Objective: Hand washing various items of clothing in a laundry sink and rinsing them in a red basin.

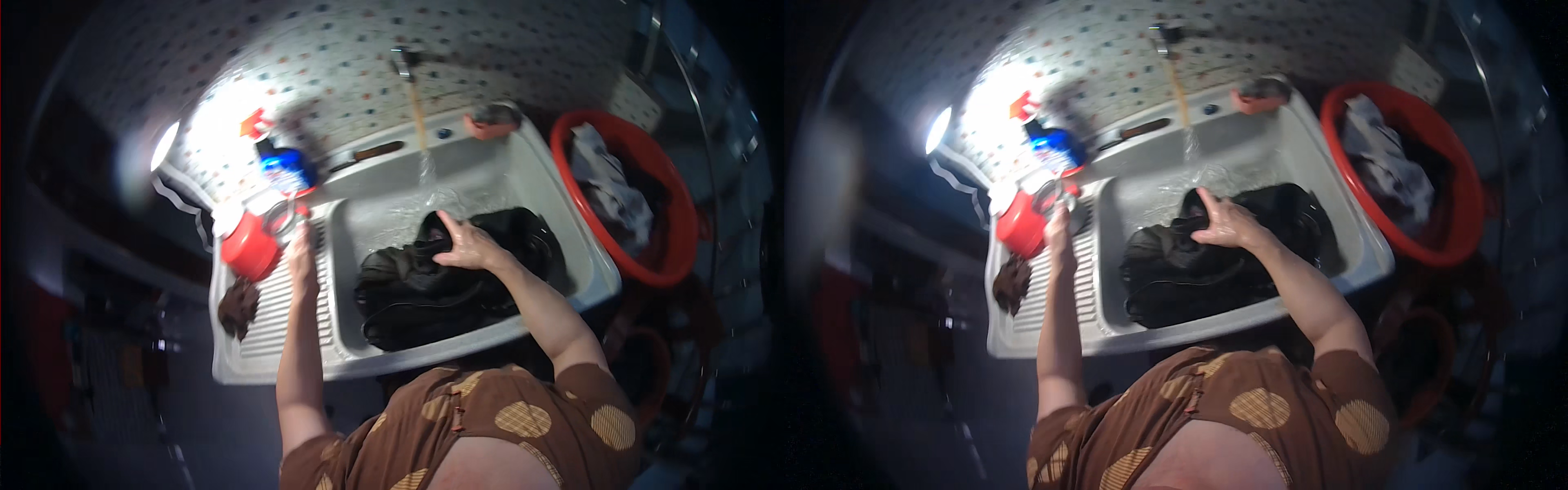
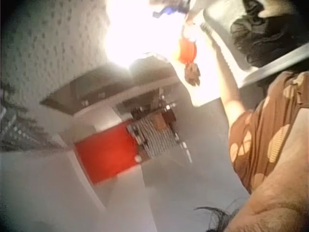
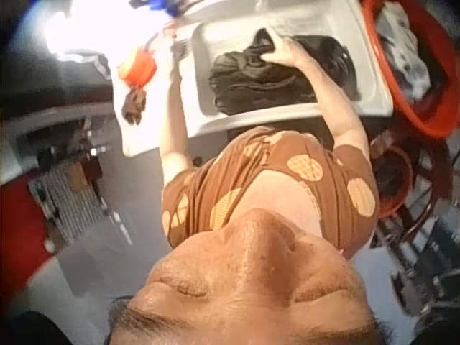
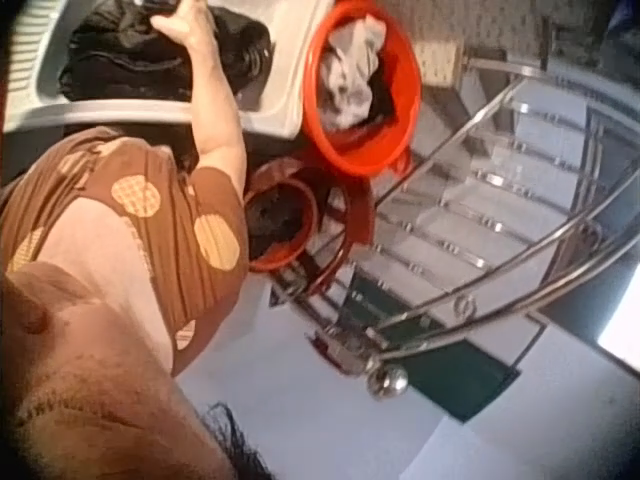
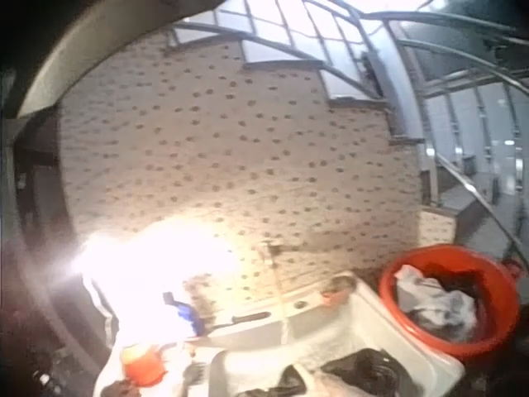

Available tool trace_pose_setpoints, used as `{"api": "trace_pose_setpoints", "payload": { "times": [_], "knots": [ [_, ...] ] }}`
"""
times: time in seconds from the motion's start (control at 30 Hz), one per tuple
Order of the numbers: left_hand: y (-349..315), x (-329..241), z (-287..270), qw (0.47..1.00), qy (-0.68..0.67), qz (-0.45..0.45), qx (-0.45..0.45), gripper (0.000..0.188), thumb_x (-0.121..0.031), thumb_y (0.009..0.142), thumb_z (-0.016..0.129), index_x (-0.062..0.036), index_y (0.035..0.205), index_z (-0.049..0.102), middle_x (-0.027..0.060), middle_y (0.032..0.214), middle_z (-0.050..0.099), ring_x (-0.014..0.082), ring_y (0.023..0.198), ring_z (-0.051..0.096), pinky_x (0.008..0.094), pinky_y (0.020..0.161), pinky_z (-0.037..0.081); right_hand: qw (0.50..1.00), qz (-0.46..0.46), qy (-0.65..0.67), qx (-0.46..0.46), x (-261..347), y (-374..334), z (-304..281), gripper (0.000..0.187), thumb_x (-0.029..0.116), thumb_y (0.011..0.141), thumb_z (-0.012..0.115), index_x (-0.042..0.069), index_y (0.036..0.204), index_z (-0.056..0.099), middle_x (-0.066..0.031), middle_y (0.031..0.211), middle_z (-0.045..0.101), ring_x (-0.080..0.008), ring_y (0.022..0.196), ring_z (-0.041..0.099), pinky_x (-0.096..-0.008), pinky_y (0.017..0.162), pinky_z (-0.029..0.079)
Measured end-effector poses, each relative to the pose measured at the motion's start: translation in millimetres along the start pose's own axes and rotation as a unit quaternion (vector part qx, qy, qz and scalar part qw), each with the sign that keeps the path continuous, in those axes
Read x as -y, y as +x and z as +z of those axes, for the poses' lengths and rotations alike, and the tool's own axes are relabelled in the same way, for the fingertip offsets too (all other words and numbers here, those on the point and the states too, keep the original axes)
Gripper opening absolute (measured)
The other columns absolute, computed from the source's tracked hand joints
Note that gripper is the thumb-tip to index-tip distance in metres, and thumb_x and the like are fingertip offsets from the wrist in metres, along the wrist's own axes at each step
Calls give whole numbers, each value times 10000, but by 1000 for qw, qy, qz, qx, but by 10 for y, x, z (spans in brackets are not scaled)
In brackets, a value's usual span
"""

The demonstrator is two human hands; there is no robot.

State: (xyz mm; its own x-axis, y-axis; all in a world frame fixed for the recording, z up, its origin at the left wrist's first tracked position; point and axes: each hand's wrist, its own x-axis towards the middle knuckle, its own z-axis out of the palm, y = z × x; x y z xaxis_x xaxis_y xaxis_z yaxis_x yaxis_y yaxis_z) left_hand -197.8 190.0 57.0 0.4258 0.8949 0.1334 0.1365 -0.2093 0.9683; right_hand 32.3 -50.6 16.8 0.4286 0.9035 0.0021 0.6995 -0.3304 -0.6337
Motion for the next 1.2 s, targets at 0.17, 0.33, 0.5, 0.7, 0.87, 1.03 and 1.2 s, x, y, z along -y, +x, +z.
{"api": "trace_pose_setpoints", "payload": {
  "times": [0.17,0.33,0.5,0.7,0.87,1.03,1.2],
  "knots": [
    [-1414,-1675,244,858,-266,253,359,555,-349,946,321,80,1283,422,217,1287,478,319,1236,424,422,1078,242,1000,6,18,5,37,-22,-56,912,404,651,693,95,1379,241,-352,1149,490,-465,1082,497,-473,916,426],
    [-1957,-2271,-17,799,-290,276,448,770,-574,905,259,29,1381,226,300,1396,217,418,1355,105,551,1078,67,999,-30,15,-11,30,60,77,924,383,663,692,89,1402,222,-348,1164,480,-462,1101,481,-462,946,404],
    [-2108,-2356,-77,763,-323,239,506,615,-524,921,328,-165,1412,236,103,1475,136,340,1378,28,554,1083,-10,1000,0,23,-6,-7,-31,-24,922,374,661,694,90,1402,223,-341,1191,464,-462,1117,469,-464,954,400],
    [-2404,-2337,-298,770,-311,264,490,534,-462,925,410,-285,1414,286,3,1524,69,307,1389,-51,513,1092,-14,1000,5,18,23,89,10,24,948,360,662,709,93,1415,198,-328,1270,408,-455,1175,420,-452,981,377],
    [-2316,-2081,-224,789,-337,260,444,517,-432,914,456,-261,1388,340,54,1520,46,336,1383,-90,455,1101,49,1000,9,18,13,-43,-26,18,952,364,659,710,97,1416,199,-335,1269,403,-459,1166,428,-452,980,380],
    [-2098,-1981,111,766,-427,178,446,630,-511,901,383,-119,1383,280,172,1481,76,373,1375,-35,491,1096,49,1000,-14,14,9,29,-1,33,949,366,658,712,97,1414,205,-339,1266,404,-463,1153,440,-453,975,385],
    [-1718,-1785,491,744,-507,97,425,789,-590,888,309,22,1379,219,289,1441,106,410,1368,20,528,1091,49,1000,-25,17,6,28,39,50,941,370,656,713,91,1408,223,-348,1251,415,-458,1156,442,-448,972,388]
  ]
}}
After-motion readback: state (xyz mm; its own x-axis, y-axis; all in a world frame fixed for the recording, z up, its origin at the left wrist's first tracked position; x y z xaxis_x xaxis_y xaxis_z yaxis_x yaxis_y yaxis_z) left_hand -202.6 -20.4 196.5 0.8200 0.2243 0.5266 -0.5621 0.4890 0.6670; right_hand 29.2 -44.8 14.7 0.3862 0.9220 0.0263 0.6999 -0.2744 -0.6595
